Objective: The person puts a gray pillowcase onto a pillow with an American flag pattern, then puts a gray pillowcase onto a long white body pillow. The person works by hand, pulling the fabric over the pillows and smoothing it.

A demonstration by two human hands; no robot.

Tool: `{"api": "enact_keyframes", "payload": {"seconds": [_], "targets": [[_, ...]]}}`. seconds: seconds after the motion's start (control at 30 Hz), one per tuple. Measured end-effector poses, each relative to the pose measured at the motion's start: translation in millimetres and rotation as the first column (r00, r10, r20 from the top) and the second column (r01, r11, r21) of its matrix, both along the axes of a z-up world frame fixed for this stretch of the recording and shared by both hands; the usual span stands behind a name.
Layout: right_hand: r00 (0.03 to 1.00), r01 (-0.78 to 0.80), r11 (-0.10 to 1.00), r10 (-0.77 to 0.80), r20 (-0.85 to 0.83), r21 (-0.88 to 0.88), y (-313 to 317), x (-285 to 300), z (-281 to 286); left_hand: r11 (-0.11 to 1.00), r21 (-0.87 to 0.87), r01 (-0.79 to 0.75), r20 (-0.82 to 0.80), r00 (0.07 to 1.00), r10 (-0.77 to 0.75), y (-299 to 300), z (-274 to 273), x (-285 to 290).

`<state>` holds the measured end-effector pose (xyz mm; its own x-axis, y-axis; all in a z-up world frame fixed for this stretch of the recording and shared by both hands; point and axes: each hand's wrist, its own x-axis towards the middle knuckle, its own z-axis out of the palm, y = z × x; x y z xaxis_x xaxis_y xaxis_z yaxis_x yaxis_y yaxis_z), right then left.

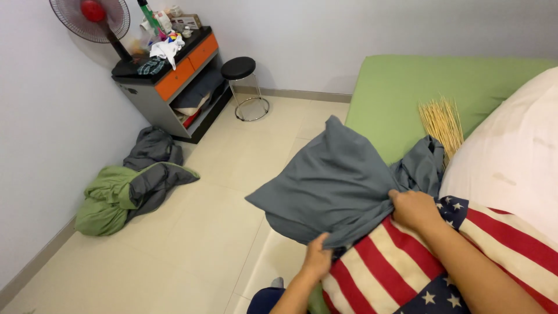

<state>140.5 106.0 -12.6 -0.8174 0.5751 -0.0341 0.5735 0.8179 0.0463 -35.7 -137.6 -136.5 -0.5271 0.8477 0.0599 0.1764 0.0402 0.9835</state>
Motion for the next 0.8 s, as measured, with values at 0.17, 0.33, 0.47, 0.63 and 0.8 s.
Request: {"api": "enact_keyframes", "payload": {"seconds": [0.17,0.33,0.47,0.63,0.8], "targets": [[0.977,0.198,0.978,-0.192,-0.091,0.070,43,6,-60,0.800,-0.350,0.488,-0.253,0.773,-0.582,-19,85,31],[0.940,0.338,0.935,-0.330,0.090,-0.105,43,15,-41,0.909,-0.414,-0.046,-0.517,0.834,-0.194,-30,6,-50],[0.943,0.326,0.944,-0.321,0.091,-0.045,28,10,-31,0.909,-0.381,-0.170,-0.412,0.911,-0.002,-20,-16,-36],[0.919,0.337,0.938,-0.346,-0.187,-0.082,36,22,-27,0.995,-0.052,0.085,-0.250,0.964,-0.095,-32,79,17],[0.914,0.406,0.914,-0.405,-0.036,0.014,35,26,-13,0.652,-0.745,0.143,-0.421,0.657,-0.625,-50,-45,-38]]}}
